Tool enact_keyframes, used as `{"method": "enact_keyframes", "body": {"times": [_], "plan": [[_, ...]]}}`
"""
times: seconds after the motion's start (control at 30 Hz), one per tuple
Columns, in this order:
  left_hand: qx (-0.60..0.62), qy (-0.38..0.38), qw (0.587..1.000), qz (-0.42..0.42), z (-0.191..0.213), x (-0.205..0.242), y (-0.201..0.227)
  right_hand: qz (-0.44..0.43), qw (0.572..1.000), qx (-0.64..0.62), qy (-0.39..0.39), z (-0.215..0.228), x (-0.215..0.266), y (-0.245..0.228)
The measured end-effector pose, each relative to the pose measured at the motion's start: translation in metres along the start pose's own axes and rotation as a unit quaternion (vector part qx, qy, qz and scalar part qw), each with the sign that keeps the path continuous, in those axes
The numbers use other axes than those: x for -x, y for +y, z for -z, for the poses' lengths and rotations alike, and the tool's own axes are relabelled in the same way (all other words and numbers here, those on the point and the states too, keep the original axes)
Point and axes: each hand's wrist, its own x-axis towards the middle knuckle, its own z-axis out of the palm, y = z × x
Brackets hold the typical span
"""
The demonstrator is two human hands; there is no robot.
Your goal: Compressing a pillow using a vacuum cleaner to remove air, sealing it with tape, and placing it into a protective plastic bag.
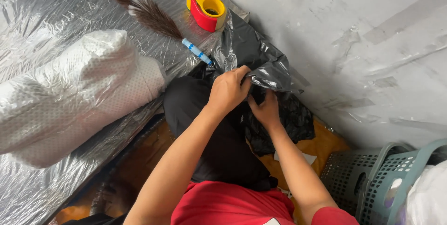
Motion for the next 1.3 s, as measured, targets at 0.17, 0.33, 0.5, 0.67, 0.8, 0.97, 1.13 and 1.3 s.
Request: {"method": "enact_keyframes", "body": {"times": [0.17,0.33,0.5,0.67,0.8,0.97,1.13,1.3], "plan": [[-0.021,0.068,0.997,0.014,0.023,-0.004,0.005,0.139,0.989,0.018,0.052,0.017,-0.015,-0.063],[-0.048,0.108,0.993,0.025,0.021,-0.001,0.001,0.144,0.989,0.010,0.029,0.026,-0.008,0.009],[-0.036,0.169,0.983,0.061,0.050,-0.015,-0.005,0.150,0.988,0.017,-0.029,0.057,0.003,-0.012],[0.113,0.151,0.981,0.033,0.094,-0.010,0.015,-0.045,0.942,0.219,-0.249,0.076,0.004,0.016],[0.180,0.171,0.969,0.008,0.133,0.003,0.032,-0.155,0.832,0.337,-0.411,0.059,0.005,0.079],[0.236,0.212,0.948,-0.023,0.184,0.031,0.049,-0.179,0.773,0.430,-0.431,0.046,-0.001,0.116],[0.309,0.246,0.919,0.004,0.211,0.073,0.015,-0.165,0.878,0.292,-0.341,0.058,-0.017,0.023],[0.309,0.251,0.917,0.030,0.225,0.137,-0.026,0.035,0.995,-0.033,-0.092,0.056,-0.026,-0.087]]}}
